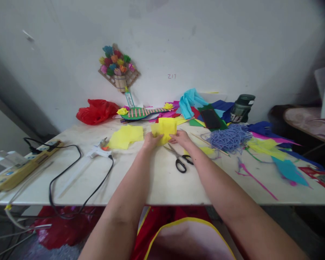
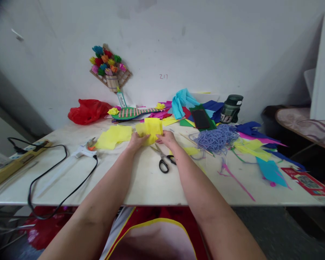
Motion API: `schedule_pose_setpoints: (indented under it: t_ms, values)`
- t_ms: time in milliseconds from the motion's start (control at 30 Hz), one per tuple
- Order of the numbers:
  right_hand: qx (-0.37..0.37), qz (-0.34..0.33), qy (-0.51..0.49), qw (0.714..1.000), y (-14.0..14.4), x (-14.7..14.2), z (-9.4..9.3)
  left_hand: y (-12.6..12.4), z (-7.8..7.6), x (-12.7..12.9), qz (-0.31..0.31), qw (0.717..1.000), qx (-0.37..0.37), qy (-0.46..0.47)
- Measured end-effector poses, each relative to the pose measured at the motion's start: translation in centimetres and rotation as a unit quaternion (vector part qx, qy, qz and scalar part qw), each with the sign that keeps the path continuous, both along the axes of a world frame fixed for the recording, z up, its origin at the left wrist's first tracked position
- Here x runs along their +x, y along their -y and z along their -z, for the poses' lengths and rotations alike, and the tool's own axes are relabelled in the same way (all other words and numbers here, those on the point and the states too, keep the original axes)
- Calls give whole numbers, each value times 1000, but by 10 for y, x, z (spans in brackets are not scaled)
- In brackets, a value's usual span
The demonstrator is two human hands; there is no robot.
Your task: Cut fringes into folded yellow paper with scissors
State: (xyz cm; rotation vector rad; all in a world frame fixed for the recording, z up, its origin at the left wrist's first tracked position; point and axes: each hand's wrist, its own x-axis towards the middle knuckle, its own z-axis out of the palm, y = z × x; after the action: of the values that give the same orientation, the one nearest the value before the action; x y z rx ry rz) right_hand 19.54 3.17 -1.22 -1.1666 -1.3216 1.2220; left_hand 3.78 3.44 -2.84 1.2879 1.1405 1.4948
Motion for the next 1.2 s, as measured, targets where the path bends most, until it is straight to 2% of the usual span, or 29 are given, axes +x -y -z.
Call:
schedule_pose_setpoints:
  t_ms: [100,300,567,1200]
  values:
    - [-7,-6,-1,1000,1,-1,-2,0,0,-1,25,1000,-8,-8]
    - [-16,-13,0,1000,3,2,-3,3,-3,-4,51,998,-30,26]
    - [-13,-26,-13,999,4,4,-3,10,-7,-4,116,990,-26,71]
    - [-25,-46,-27,998,12,6,-7,9,-5,-6,135,987,-32,80]
